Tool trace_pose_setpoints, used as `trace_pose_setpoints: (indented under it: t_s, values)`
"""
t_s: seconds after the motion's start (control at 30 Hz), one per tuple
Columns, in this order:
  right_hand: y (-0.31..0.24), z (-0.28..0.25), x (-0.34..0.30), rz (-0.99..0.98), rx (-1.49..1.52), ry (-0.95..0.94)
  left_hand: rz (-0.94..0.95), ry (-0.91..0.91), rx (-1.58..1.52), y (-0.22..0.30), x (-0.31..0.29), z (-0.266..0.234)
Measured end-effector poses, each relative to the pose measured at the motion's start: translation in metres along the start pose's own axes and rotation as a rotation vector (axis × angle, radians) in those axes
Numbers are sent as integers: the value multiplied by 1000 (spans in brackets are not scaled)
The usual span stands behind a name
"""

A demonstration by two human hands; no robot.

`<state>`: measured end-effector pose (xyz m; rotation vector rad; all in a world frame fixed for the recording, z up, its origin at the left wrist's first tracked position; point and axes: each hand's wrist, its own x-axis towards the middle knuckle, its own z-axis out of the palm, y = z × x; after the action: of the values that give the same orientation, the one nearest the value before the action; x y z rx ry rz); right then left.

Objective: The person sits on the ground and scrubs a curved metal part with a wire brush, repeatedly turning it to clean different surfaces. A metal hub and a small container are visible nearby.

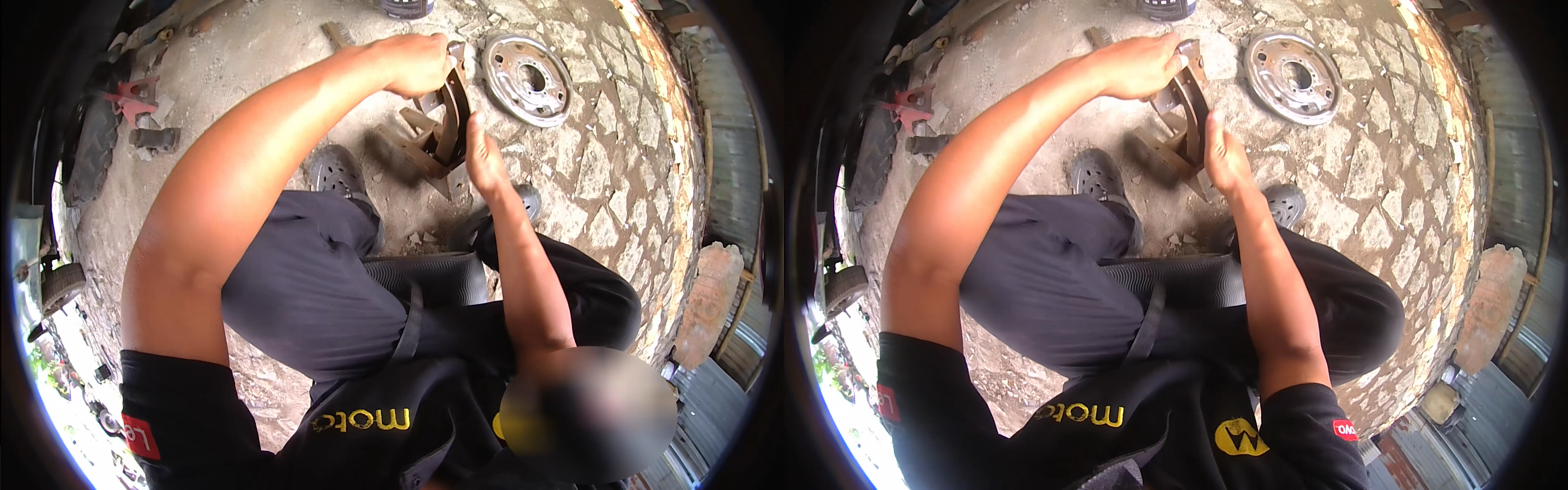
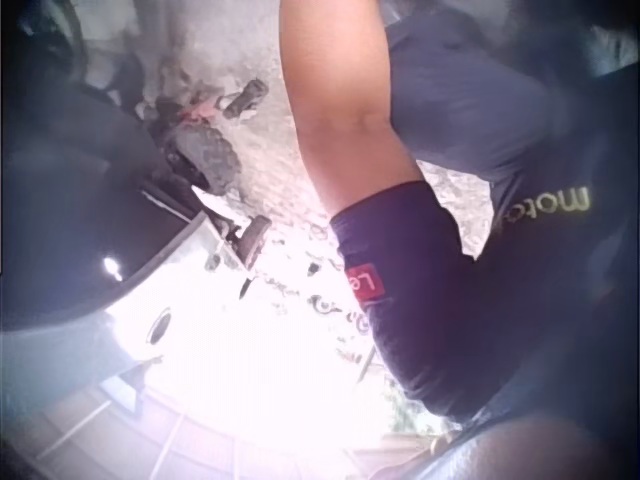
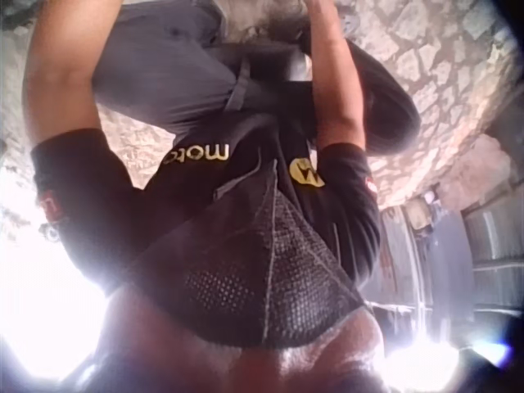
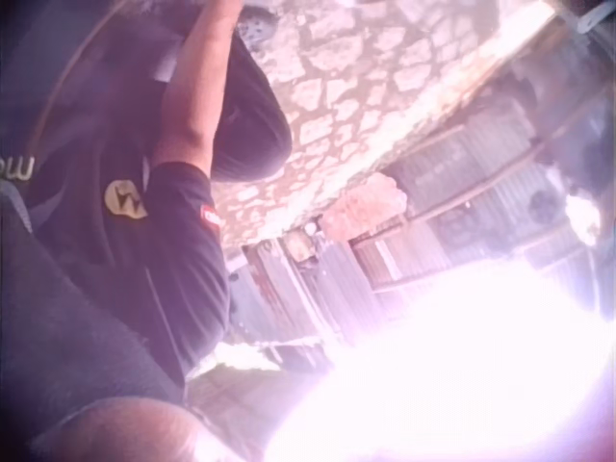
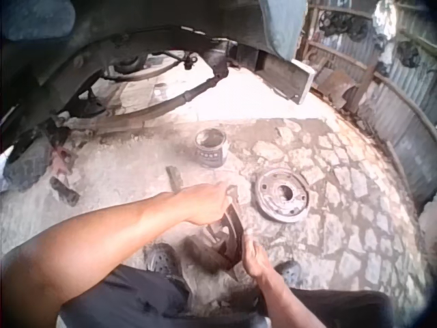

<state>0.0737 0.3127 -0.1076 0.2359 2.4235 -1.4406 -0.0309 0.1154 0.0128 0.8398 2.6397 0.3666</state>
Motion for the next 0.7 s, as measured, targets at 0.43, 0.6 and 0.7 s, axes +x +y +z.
trace_pose_setpoints:
  t_s: [0.43, 0.6, 0.7]
  values:
    - [8, 0, -12, 43, 115, 104, -153, -45, -450, 18, -1, 30]
    - [45, -7, -5, 132, 6, 13, -73, -77, -427, 29, 11, 27]
    - [40, -13, -7, 105, 76, -52, -86, -90, -391, 28, 12, 23]
